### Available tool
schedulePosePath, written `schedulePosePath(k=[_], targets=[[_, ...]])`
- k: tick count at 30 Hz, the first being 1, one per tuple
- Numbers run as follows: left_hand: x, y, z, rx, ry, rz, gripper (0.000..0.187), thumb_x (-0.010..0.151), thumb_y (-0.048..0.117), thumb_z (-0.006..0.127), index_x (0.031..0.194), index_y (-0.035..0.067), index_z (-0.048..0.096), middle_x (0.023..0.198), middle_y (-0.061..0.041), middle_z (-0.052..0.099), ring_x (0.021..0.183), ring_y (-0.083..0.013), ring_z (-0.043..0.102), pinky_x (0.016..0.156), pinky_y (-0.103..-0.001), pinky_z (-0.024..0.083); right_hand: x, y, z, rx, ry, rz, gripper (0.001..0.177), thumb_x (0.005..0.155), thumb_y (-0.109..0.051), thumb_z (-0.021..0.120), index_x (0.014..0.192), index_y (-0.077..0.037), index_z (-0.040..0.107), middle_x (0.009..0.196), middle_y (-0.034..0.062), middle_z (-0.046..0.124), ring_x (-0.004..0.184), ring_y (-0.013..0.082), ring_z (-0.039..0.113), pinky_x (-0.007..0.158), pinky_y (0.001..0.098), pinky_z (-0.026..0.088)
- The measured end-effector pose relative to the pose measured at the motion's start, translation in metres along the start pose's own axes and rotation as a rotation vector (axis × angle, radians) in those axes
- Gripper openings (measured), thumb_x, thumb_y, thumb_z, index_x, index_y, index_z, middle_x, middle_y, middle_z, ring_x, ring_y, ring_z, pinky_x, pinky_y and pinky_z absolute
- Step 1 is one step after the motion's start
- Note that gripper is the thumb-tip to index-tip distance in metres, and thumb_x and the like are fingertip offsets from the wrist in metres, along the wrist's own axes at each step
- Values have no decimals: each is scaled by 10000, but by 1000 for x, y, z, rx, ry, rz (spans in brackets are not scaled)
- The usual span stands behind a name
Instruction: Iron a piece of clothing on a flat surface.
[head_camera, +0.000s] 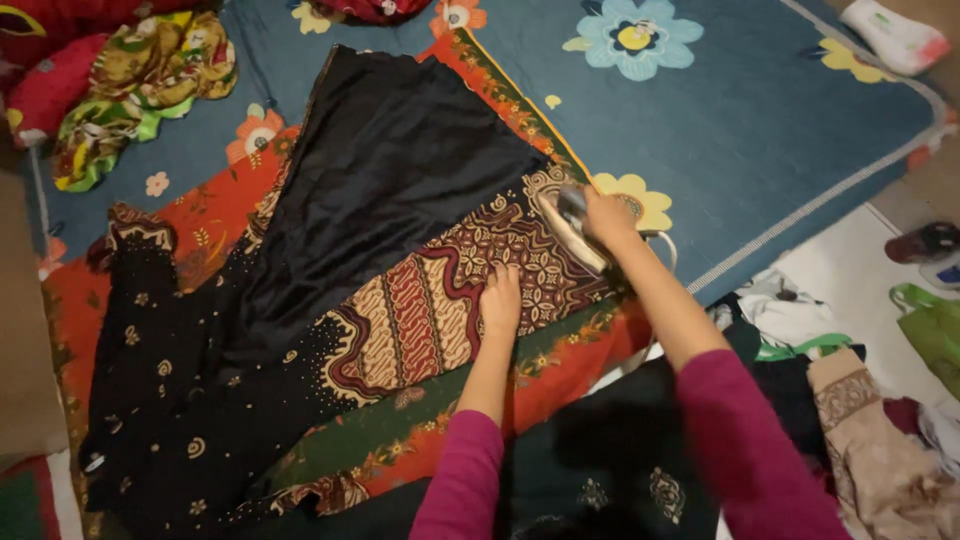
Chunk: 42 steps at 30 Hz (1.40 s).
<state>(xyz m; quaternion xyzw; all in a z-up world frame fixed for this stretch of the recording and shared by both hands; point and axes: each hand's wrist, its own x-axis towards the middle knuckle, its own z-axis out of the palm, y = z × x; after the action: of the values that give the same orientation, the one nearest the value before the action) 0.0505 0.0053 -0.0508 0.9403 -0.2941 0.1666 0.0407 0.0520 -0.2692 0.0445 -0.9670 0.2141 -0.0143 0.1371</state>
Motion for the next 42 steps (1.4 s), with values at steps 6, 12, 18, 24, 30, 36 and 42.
schedulePosePath(k=[6, 12, 18, 24, 30, 36, 42], targets=[[-2, 5, -16, -41, 21, 3, 264, 940, 132, 562, 1200, 93, 590, 1311, -156, 618, 927, -255, 705, 626, -326, 611, -97, 25, -41, -52, -125, -87, 458, 849, -228, 655, 1284, -168, 525, 968, 253, 722, 891, 473, 707, 755, 585, 563], [-10, 44, -55, -61, -181, -76, 430, 889, 362, 559, 1257, 139, 576, 1435, -182, 544, 1245, -469, 567, 954, -523, 508, -116, 55, -20, -44, 83, 132, 327, 953, -225, 570, 1265, -143, 520, 956, 274, 718, 870, 498, 707, 727, 602, 552], [-46, 74, -27, -222, -14, 415, 471, 914, 187, 523, 1382, 170, 569, 1533, -97, 508, 1370, -263, 499, 1129, -542, 412, -91, 102, 1, -207, 201, 149, 268, 1007, -145, 514, 1274, -117, 526, 952, 243, 733, 855, 466, 729, 691, 581, 569], [-39, 69, -46, -301, -113, 403, 327, 944, 163, 534, 1252, 130, 639, 1272, -74, 665, 1126, -260, 642, 920, -431, 526, -120, 73, -88, -151, 295, 124, 384, 957, -245, 580, 1304, -96, 515, 894, 242, 726, 786, 462, 717, 631, 575, 554], [-35, 78, -34, -249, -60, 340, 84, 917, 141, 558, 967, 136, 626, 955, -48, 673, 929, -240, 686, 770, -400, 562, -107, 109, -23, -206, 153, 38, 207, 1044, -197, 527, 1247, -168, 555, 941, 207, 742, 845, 435, 730, 660, 569, 566], [-31, 68, -35, -229, -88, 373, 70, 927, 131, 561, 947, 118, 626, 883, -68, 685, 814, -234, 719, 703, -389, 577, -123, 73, -34, -142, 154, 155, 326, 975, -272, 576, 1268, -142, 519, 897, 227, 734, 795, 448, 729, 627, 571, 564], [-25, 71, -28, -172, -121, 473, 105, 951, 125, 544, 967, 123, 647, 868, -77, 726, 722, -238, 746, 644, -400, 574, -111, 92, -19, -154, 191, 154, 328, 1006, -318, 617, 1277, -154, 530, 884, 220, 738, 784, 449, 731, 619, 566, 565]])
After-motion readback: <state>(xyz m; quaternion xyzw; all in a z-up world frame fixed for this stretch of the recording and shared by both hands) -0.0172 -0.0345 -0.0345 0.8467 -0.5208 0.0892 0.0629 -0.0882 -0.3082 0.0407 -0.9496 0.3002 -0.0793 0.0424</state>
